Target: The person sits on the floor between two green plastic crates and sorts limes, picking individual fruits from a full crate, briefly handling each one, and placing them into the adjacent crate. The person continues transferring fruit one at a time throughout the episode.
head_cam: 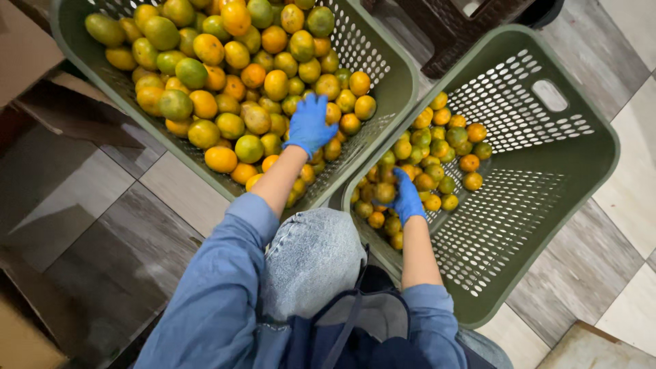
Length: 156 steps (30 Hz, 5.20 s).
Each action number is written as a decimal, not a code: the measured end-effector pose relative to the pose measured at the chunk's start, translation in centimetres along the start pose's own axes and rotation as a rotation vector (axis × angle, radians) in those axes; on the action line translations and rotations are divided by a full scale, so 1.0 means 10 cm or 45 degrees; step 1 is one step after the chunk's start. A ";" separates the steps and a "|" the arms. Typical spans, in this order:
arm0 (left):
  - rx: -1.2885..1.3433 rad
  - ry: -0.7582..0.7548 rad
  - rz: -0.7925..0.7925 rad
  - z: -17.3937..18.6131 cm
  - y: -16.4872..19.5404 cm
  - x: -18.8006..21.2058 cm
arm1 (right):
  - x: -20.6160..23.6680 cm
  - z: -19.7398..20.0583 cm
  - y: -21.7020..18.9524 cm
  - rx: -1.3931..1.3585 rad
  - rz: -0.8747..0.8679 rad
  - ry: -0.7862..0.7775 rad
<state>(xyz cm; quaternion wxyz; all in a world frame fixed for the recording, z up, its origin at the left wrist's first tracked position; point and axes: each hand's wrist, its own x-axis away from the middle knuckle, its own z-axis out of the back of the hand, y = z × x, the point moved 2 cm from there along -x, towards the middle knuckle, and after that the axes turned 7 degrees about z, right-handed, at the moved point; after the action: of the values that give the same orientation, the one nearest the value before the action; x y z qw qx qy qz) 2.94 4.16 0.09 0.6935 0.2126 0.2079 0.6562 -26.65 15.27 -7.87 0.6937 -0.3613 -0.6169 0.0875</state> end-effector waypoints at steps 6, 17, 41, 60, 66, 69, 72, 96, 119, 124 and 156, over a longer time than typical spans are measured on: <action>-0.223 -0.140 0.138 -0.49 -0.12 0.00 | 0.19 -0.11 -0.27 0.413 0.431 -0.137; 1.100 -0.640 0.340 -0.29 -0.25 -0.31 | 0.22 -0.07 -0.57 0.446 1.082 -0.039; 2.048 -1.192 -0.067 0.25 0.78 0.52 | 1.33 -0.63 -0.61 0.025 1.606 -0.198; 1.862 -0.848 -0.242 -0.07 0.90 0.60 | 1.24 -0.65 -0.64 -1.095 0.576 -0.731; 0.595 -0.231 -1.065 0.41 1.15 0.75 | 0.92 -0.44 -0.53 -0.963 0.445 -0.649; 0.548 -0.075 -0.881 0.42 0.98 0.54 | 0.45 -0.28 -0.43 -0.699 0.348 -0.640; 0.500 0.226 -0.449 0.36 0.55 0.14 | 0.13 0.01 -0.34 0.006 0.710 -0.214; -0.087 0.244 0.282 0.75 -0.36 -0.31 | 0.17 -0.15 -0.59 0.730 1.000 -0.104; 1.744 -1.597 0.462 0.62 0.76 0.14 | 1.23 -0.65 -0.79 0.046 1.696 -0.558; 1.890 -1.558 0.342 0.24 1.30 0.38 | 1.26 -0.63 -0.74 -0.558 1.053 -0.435; -1.063 -0.522 0.370 0.20 -0.86 -0.37 | 0.00 -0.11 -0.46 0.512 0.831 -0.183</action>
<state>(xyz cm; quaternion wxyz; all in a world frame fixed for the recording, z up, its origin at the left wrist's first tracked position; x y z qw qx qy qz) 10.91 0.02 -3.14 0.6475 0.0678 -0.2456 0.7182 -27.15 11.52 -4.98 0.6414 -0.3882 -0.4870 0.4479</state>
